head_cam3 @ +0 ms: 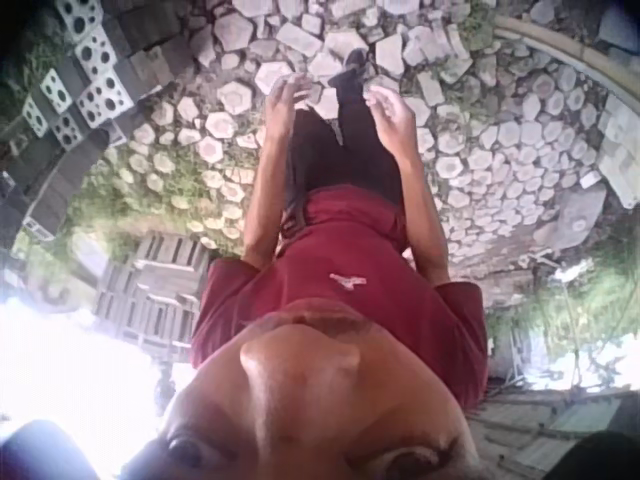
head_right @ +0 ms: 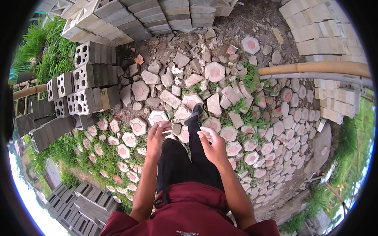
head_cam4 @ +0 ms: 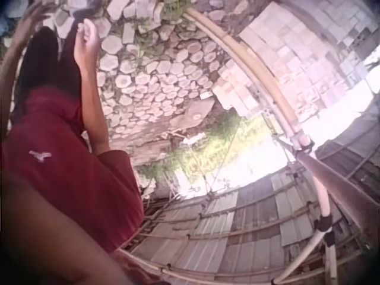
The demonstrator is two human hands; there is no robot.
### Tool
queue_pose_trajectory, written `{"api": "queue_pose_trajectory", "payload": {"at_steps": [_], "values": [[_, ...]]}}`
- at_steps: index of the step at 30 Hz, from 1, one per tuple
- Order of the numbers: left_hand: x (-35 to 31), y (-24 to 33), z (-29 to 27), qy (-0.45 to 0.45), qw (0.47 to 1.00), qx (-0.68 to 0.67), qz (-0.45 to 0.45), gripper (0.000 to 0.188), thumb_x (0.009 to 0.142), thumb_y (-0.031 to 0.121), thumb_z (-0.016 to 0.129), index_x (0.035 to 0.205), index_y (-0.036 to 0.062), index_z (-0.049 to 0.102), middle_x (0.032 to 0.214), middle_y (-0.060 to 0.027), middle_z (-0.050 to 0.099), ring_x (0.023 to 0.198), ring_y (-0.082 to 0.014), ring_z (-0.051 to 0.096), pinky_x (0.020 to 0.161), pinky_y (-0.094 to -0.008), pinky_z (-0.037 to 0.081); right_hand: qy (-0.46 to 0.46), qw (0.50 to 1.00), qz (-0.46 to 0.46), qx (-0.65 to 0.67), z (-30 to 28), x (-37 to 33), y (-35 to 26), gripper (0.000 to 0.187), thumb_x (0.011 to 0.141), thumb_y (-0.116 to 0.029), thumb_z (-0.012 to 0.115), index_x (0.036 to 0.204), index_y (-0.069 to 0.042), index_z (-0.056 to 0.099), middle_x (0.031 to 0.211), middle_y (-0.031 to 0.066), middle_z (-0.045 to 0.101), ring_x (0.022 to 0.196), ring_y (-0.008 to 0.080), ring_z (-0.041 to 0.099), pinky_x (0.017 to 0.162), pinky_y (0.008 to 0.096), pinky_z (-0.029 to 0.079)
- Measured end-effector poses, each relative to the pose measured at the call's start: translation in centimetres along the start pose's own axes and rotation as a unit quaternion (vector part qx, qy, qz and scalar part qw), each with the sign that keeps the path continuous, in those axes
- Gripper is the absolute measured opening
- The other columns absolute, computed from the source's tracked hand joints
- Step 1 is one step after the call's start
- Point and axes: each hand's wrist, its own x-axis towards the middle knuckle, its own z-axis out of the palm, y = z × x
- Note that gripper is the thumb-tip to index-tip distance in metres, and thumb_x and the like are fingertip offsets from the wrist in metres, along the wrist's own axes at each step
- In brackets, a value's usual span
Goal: The person picks up decorative concrete cinder blocks one by one and stacks them on top of other cinder blocks in a yard.
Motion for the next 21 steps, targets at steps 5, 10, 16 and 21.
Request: {"api": "queue_pose_trajectory", "payload": {"at_steps": [5,10,16,21], "values": [[3.5,6.7,5.1,-0.048,0.998,0.006,0.031,0.032,0.098,0.025,0.044,0.112,-0.0008,0.056,0.104,-0.0118,0.063,0.095,-0.0180,0.060,0.085,-0.0305,0.047,0.005,1.000,-0.029,-0.005,-1.5,6.3,-4.4,0.030,0.092,-0.017,0.057,0.115,0.003,0.055,0.100,0.0154,0.067,0.093,0.0200,0.065,0.083,0.0301,0.049],[9.0,11.9,6.7,-0.064,0.996,0.012,0.052,0.032,0.098,0.025,0.044,0.112,-0.0005,0.056,0.105,-0.0124,0.063,0.095,-0.0176,0.060,0.084,-0.0306,0.047,0.008,0.995,-0.071,-0.071,-1.3,11.4,-10.9,0.030,0.090,-0.016,0.058,0.112,0.005,0.056,0.097,0.0181,0.067,0.091,0.0221,0.066,0.082,0.0315,0.050],[21.0,18.3,9.0,-0.118,0.990,0.031,0.068,0.032,0.097,0.027,0.046,0.112,0.0007,0.057,0.105,-0.0110,0.063,0.096,-0.0162,0.059,0.083,-0.0297,0.046,0.048,0.979,-0.134,-0.149,-1.7,20.8,-16.4,0.025,0.089,-0.010,0.058,0.109,0.004,0.058,0.094,0.0156,0.068,0.087,0.0209,0.067,0.079,0.0312,0.051],[37.1,24.3,10.2,-0.078,0.995,-0.024,0.056,0.037,0.096,0.035,0.048,0.111,0.0026,0.058,0.106,-0.0069,0.063,0.096,-0.0141,0.059,0.082,-0.0285,0.046,0.027,0.960,-0.193,-0.199,0.2,34.8,-22.0,0.029,0.086,-0.007,0.059,0.113,0.003,0.055,0.094,0.0143,0.068,0.085,0.0222,0.067,0.078,0.0319,0.051]]}}
